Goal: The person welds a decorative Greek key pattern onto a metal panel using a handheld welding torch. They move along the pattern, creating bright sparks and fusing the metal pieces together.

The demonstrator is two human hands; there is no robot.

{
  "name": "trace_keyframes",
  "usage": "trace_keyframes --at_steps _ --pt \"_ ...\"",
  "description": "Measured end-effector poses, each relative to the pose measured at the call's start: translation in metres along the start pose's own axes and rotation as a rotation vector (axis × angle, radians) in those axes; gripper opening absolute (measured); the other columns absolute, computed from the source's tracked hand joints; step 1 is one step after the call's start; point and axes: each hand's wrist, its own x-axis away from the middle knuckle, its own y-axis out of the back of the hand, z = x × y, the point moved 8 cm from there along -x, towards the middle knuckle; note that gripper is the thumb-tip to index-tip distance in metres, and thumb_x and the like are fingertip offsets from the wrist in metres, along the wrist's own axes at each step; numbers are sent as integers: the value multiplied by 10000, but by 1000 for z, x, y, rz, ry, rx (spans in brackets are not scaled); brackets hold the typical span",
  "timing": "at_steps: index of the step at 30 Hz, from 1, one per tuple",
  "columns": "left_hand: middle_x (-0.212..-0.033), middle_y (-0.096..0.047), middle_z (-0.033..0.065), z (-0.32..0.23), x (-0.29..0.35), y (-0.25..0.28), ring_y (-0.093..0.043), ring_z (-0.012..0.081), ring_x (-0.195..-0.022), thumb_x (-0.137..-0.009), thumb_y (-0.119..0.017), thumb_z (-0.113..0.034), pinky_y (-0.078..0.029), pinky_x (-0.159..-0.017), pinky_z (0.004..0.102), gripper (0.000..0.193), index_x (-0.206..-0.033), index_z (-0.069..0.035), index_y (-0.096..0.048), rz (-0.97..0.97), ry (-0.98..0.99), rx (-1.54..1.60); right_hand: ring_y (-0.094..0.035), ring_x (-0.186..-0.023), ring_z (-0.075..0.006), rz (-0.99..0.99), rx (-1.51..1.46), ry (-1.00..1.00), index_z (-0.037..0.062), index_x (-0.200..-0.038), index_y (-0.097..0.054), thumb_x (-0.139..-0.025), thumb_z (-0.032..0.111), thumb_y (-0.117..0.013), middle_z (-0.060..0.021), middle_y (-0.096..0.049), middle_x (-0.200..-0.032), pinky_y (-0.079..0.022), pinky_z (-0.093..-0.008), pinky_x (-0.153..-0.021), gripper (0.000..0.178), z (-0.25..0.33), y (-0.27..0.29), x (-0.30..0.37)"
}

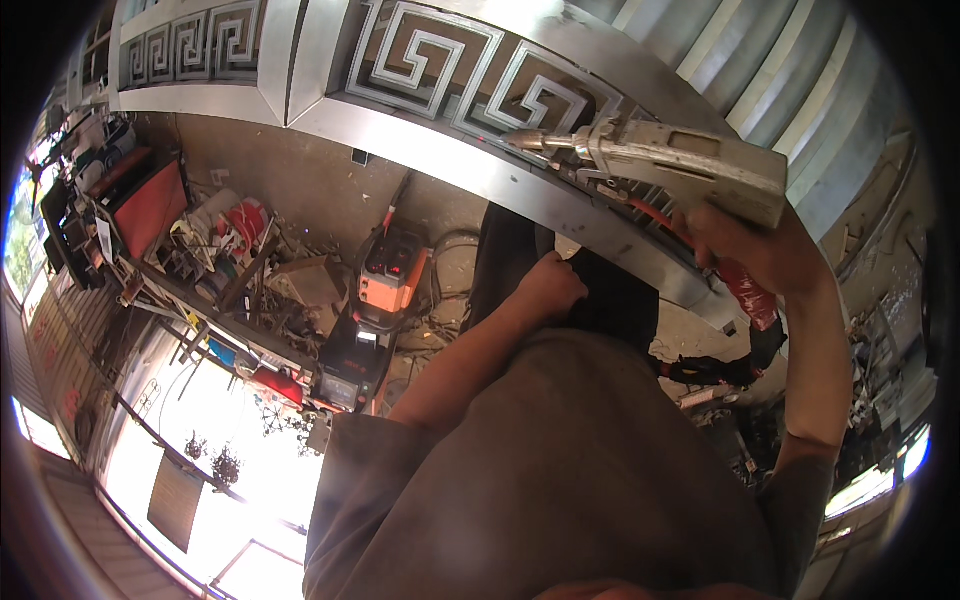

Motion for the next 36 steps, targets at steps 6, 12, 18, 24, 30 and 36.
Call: trace_keyframes --at_steps 6,12,18,24,30,36 --pt "-906 -758 40 -2 4 4 -718 248 -995 -817 -686 -187 -485 -982 418 163 -939 -208 -792 -12 3 23 -661 -715 -111 28 -9 51 27 -1373 -673 -968 394 -841 -34 -729 -975 -556 -289 -640 572 10 -13 -9" --pt "-920 -761 33 -1 5 2 -718 244 -998 -833 -677 -184 -483 -990 416 173 -960 -211 -792 12 7 28 -667 -740 -108 39 30 32 38 -1372 -676 -965 433 -841 -32 -732 -987 -564 -282 -640 591 9 -16 -13" --pt "-941 -765 26 0 4 0 -723 239 -1005 -824 -695 -191 -484 -997 414 187 -982 -218 -791 36 13 22 -671 -763 -102 46 41 81 41 -1376 -678 -970 441 -833 -31 -750 -1010 -567 -280 -643 591 13 -21 -12" --pt "-938 -765 24 0 5 1 -725 239 -1009 -804 -717 -204 -486 -995 411 180 -969 -211 -786 38 11 20 -668 -780 -91 38 58 76 45 -1380 -677 -970 445 -831 -18 -780 -1078 -564 -280 -647 593 15 -24 -9" --pt "-925 -763 26 -1 6 1 -725 239 -1002 -813 -708 -190 -490 -991 417 168 -961 -207 -784 22 9 24 -672 -779 -95 27 82 100 49 -1378 -680 -971 448 -828 -12 -780 -1057 -564 -281 -645 589 19 -26 -9" --pt "-906 -759 32 -1 8 1 -723 248 -985 -813 -697 -178 -494 -984 421 163 -946 -206 -788 -35 10 30 -687 -795 -99 51 117 64 53 -1379 -678 -979 450 -818 -23 -783 -1097 -575 -282 -645 582 20 -26 -8"
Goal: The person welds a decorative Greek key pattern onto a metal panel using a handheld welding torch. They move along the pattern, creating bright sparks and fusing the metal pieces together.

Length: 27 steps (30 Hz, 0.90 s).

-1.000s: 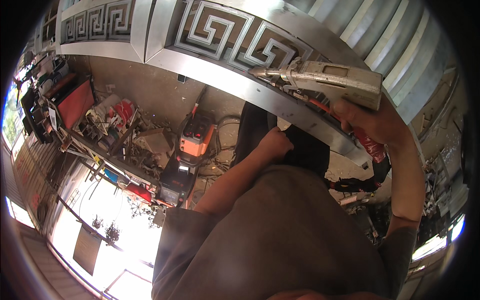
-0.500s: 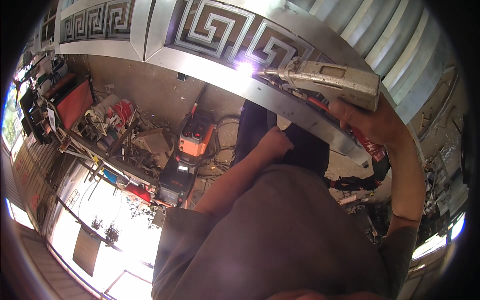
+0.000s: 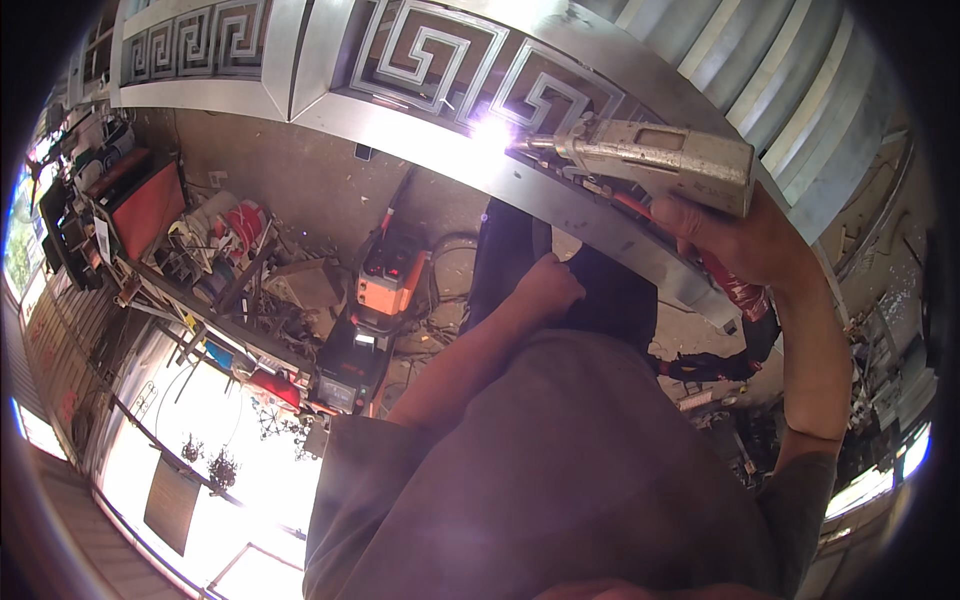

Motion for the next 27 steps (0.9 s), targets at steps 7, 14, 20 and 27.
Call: trace_keyframes --at_steps 7,14,20,27 --pt "-888 -752 35 1 0 0 -722 253 -977 -803 -697 -181 -495 -982 422 165 -940 -202 -787 0 0 -7 -684 -786 -98 -12 -19 5 53 -1387 -671 -979 432 -822 -17 -788 -1112 -573 -279 -644 577 -3 0 2" --pt "-888 -754 41 1 -1 -1 -725 252 -980 -800 -698 -181 -497 -982 426 154 -927 -198 -783 28 4 -1 -665 -745 -106 -19 -15 -32 45 -1387 -664 -954 455 -845 -19 -774 -1058 -564 -288 -649 623 -10 4 2" --pt "-884 -755 41 0 -1 3 -729 254 -984 -804 -701 -177 -500 -984 430 140 -918 -196 -779 -1 0 6 -642 -721 -93 -12 -31 -25 48 -1378 -671 -969 441 -835 -10 -746 -969 -542 -283 -627 590 -13 4 3" --pt "-894 -759 39 0 -3 5 -732 249 -1002 -814 -701 -167 -500 -994 426 130 -915 -197 -777 27 1 -10 -627 -720 -71 -6 -46 -26 49 -1384 -676 -988 390 -825 3 -743 -966 -529 -265 -608 543 -12 3 6"
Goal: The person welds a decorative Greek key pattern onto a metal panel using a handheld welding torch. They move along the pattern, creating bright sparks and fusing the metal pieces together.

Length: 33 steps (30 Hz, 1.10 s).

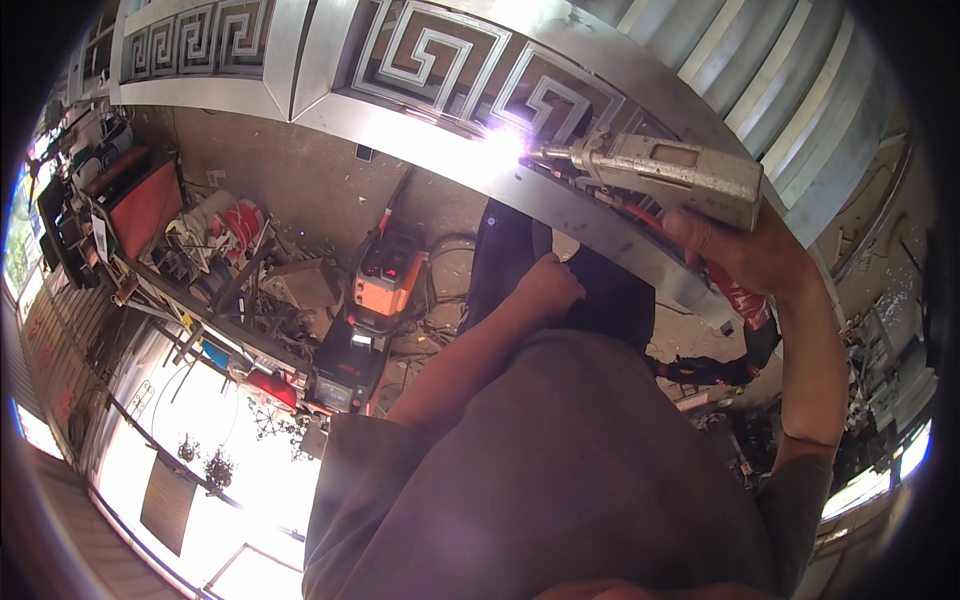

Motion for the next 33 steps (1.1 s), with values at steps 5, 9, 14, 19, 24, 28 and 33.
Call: trace_keyframes --at_steps 5,9,14,19,24,28,33 --pt "-901 -764 35 2 -1 -2 -734 245 -1000 -815 -694 -172 -500 -996 427 151 -933 -202 -784 -5 16 -14 -645 -733 -83 8 8 -51 41 -1372 -677 -987 351 -826 -7 -727 -952 -542 -276 -617 516 -9 7 3" --pt "-906 -774 23 4 -1 2 -736 228 -978 -851 -666 -166 -499 -965 407 168 -927 -236 -800 -90 -8 -9 -683 -790 -123 10 -55 -81 19 -1392 -644 -981 319 -829 -68 -739 -1018 -587 -306 -669 541 -16 16 7" --pt "-901 -762 37 4 -1 -2 -728 253 -984 -824 -685 -186 -493 -1002 426 154 -938 -210 -786 -59 -19 14 -682 -813 -114 -41 -79 -91 16 -1384 -657 -945 419 -866 -48 -733 -1032 -578 -294 -678 632 -15 15 12" --pt "-901 -761 33 8 1 -2 -728 248 -987 -838 -678 -190 -491 -999 422 149 -937 -216 -786 -103 -12 43 -694 -977 -128 20 -14 -91 18 -1428 -644 -957 384 -862 -60 -748 -1179 -587 -300 -805 635 -4 6 9" --pt "-900 -759 29 7 -1 -4 -727 247 -985 -839 -675 -194 -491 -991 422 144 -930 -216 -784 -79 -2 13 -691 -1187 -162 55 -38 -34 19 -1450 -638 -978 305 -847 -86 -743 -1314 -569 -300 -958 590 3 0 8" --pt "-899 -759 30 5 -1 1 -728 247 -985 -832 -683 -200 -494 -982 422 136 -924 -212 -783 -71 -11 0 -689 -1229 -170 57 -29 -8 19 -1451 -638 -982 283 -844 -89 -745 -1327 -563 -309 -1009 577 3 0 6" --pt "-893 -759 29 1 -3 5 -732 248 -986 -797 -715 -208 -504 -960 423 142 -923 -212 -782 3 -14 -28 -691 -1218 -155 34 18 35 23 -1447 -645 -983 285 -842 -78 -757 -1311 -559 -311 -1027 568 4 1 7"
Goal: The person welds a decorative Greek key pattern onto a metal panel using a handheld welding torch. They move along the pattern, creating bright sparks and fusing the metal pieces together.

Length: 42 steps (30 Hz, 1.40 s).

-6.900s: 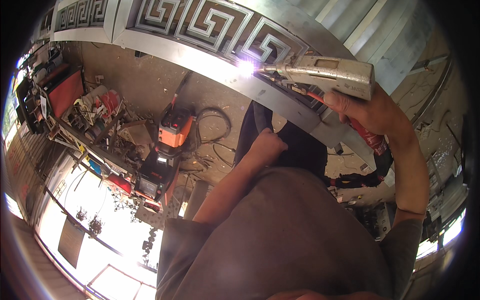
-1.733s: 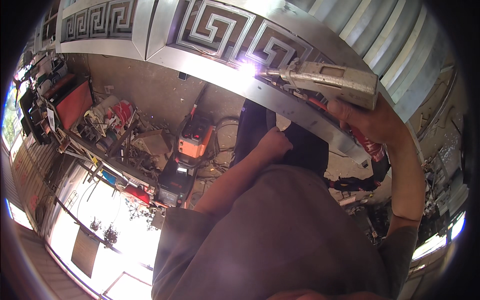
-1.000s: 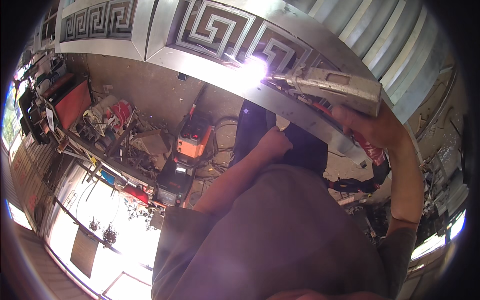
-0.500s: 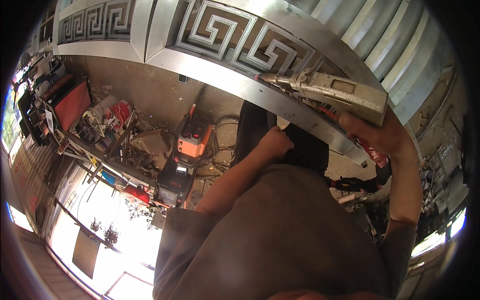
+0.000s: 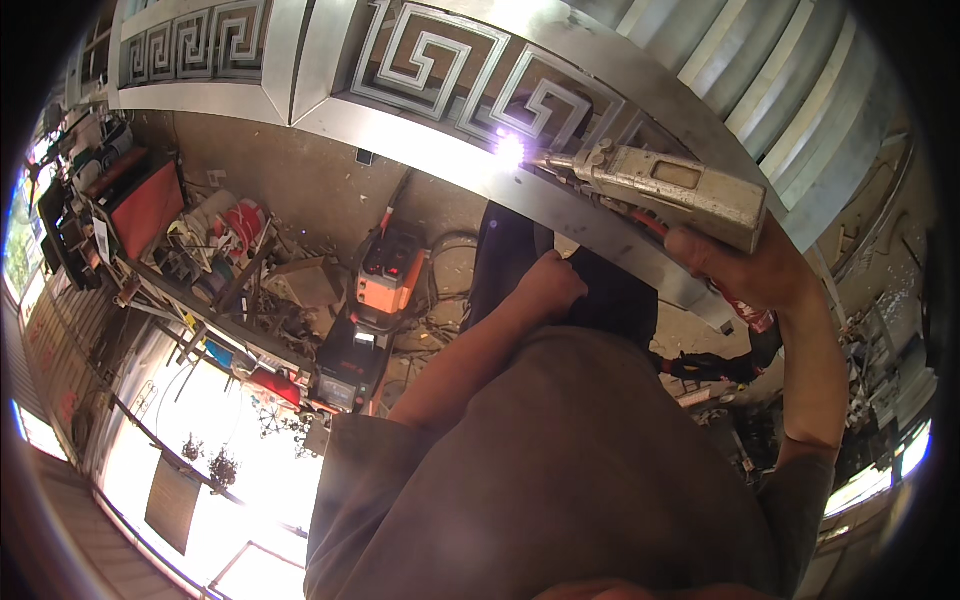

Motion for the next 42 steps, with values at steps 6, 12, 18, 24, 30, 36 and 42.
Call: trace_keyframes --at_steps 6,12,18,24,30,36,42 --pt "-905 -780 20 -1 -1 2 -738 225 -989 -858 -674 -164 -500 -967 404 153 -900 -237 -801 -34 20 16 -707 -1070 -143 -55 -2 -145 37 -1441 -646 -960 326 -860 -49 -767 -1200 -603 -315 -864 601 -10 14 13" --pt "-915 -767 40 0 -2 -3 -732 256 -1001 -807 -702 -187 -496 -976 429 151 -934 -200 -783 -25 5 45 -699 -950 -112 -69 -73 -115 38 -1450 -630 -967 345 -850 -32 -763 -1138 -580 -288 -754 614 -4 19 14" --pt "-905 -761 36 -2 0 -2 -723 250 -984 -803 -706 -182 -489 -975 418 155 -936 -204 -783 -35 13 41 -696 -967 -110 -23 -45 -100 38 -1435 -634 -966 382 -851 -42 -783 -1210 -569 -286 -772 621 0 6 -2" --pt "-910 -762 32 -2 0 -1 -722 249 -986 -812 -698 -179 -484 -975 414 164 -946 -209 -787 -28 12 43 -704 -1013 -122 -38 -7 -144 29 -1422 -639 -960 392 -857 -38 -789 -1211 -571 -289 -794 627 -4 5 -3" --pt "-918 -766 34 -1 1 -2 -724 255 -992 -811 -698 -182 -484 -991 416 162 -942 -212 -788 -2 17 44 -710 -1045 -130 -29 -17 -53 28 -1417 -647 -952 389 -867 -47 -789 -1212 -577 -295 -812 628 -2 2 -6" --pt "-914 -763 30 1 0 -5 -727 253 -998 -813 -699 -186 -492 -984 423 150 -935 -212 -783 22 12 36 -707 -1044 -113 -12 -22 -62 49 -1419 -668 -975 359 -846 -31 -790 -1206 -578 -281 -807 570 2 -1 -4" --pt "-899 -759 24 1 1 -4 -731 240 -991 -822 -693 -179 -495 -975 416 128 -912 -213 -777 -4 28 24 -708 -1034 -110 -15 -7 -95 54 -1421 -671 -973 359 -848 -21 -792 -1202 -582 -281 -800 571 4 -3 -5"
